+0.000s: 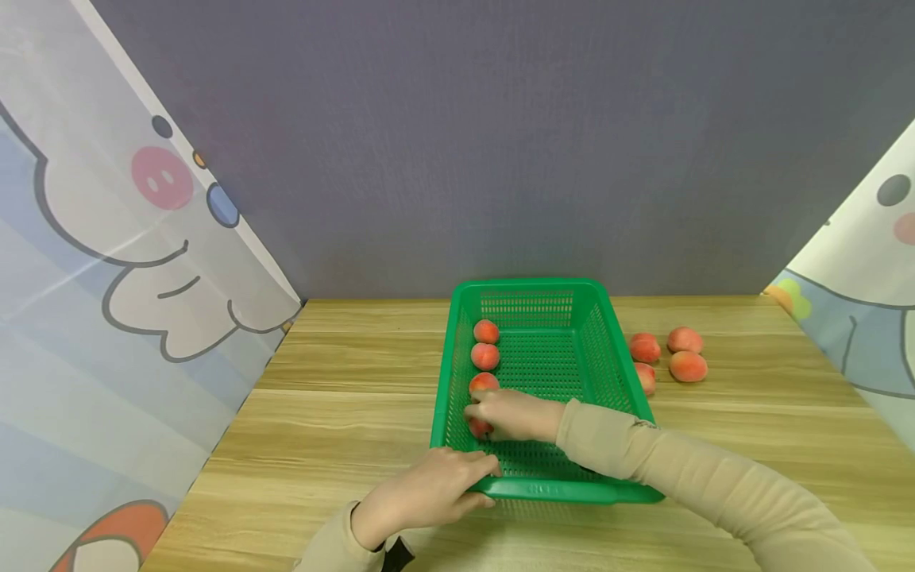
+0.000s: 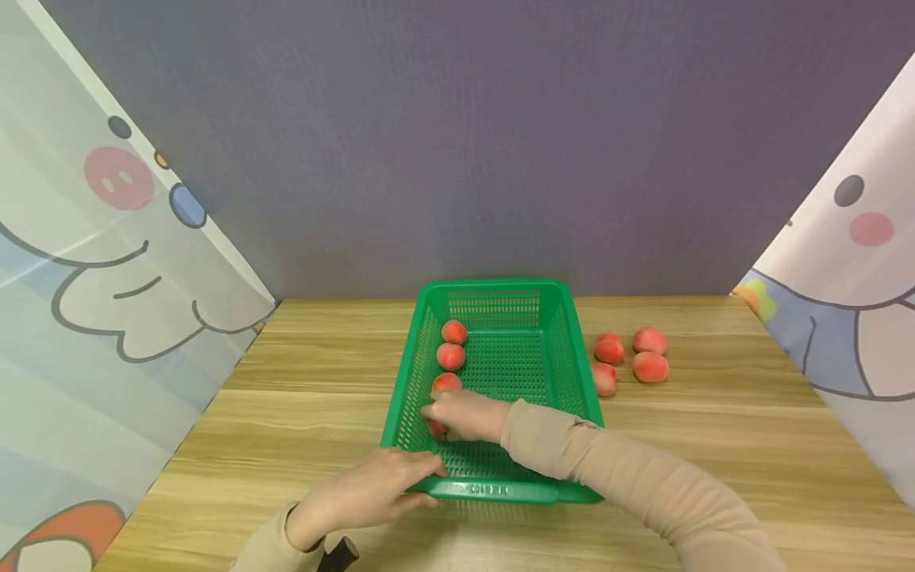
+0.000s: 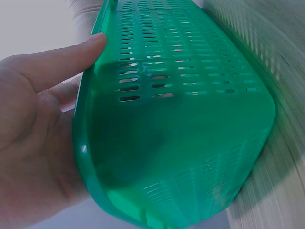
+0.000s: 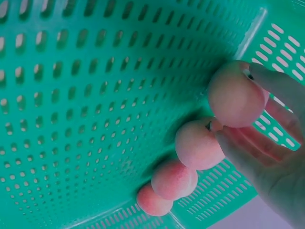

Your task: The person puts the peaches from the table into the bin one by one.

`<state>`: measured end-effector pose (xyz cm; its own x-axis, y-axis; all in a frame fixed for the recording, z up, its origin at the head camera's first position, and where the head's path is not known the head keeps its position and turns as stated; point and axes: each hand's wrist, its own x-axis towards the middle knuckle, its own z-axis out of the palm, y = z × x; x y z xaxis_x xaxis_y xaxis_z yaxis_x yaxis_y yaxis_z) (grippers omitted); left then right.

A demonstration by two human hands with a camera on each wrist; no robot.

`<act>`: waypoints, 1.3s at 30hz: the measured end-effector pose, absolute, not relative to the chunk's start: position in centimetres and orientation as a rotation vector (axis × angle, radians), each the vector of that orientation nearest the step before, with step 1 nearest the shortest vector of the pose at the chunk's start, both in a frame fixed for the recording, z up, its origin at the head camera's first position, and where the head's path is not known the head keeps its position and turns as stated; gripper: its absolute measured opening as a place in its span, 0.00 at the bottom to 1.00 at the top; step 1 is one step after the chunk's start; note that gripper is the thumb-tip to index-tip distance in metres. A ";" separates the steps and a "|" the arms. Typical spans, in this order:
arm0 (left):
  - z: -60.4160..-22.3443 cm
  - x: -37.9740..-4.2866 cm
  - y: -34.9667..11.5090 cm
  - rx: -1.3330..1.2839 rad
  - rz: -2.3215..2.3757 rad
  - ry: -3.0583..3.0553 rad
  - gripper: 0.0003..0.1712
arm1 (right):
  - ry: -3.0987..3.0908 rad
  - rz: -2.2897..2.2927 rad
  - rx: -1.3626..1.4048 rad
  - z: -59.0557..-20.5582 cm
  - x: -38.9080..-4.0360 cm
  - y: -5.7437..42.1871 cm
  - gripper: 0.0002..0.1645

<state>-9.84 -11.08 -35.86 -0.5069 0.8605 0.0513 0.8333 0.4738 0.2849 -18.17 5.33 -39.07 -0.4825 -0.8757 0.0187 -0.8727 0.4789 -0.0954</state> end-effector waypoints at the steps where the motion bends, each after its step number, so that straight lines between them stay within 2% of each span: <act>1: -35.9 -9.8 -11.1 1.513 0.420 2.614 0.13 | 2.669 -0.149 -1.572 -39.0 -18.2 5.4 0.18; 13: -36.2 -10.0 -11.1 1.572 0.443 2.626 0.13 | 2.665 -0.228 -1.600 -36.9 -18.0 5.8 0.17; 22: -36.0 -10.0 -11.1 1.549 0.451 2.612 0.13 | 2.698 -0.258 -1.571 -35.2 -17.9 6.5 0.22; 32: -35.9 -9.9 -11.1 1.535 0.431 2.614 0.13 | 2.770 -0.372 -1.636 -32.9 -18.0 7.9 0.19; 39: -35.8 -10.0 -11.1 1.525 0.419 2.611 0.13 | 2.842 -0.368 -1.595 -31.6 -18.1 8.9 0.22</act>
<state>-9.96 -11.08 -35.84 -0.4979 0.8651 0.0611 0.8408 0.4642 0.2786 -18.12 8.93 -31.62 -0.5195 -0.8235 0.2279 -0.8544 0.5040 -0.1266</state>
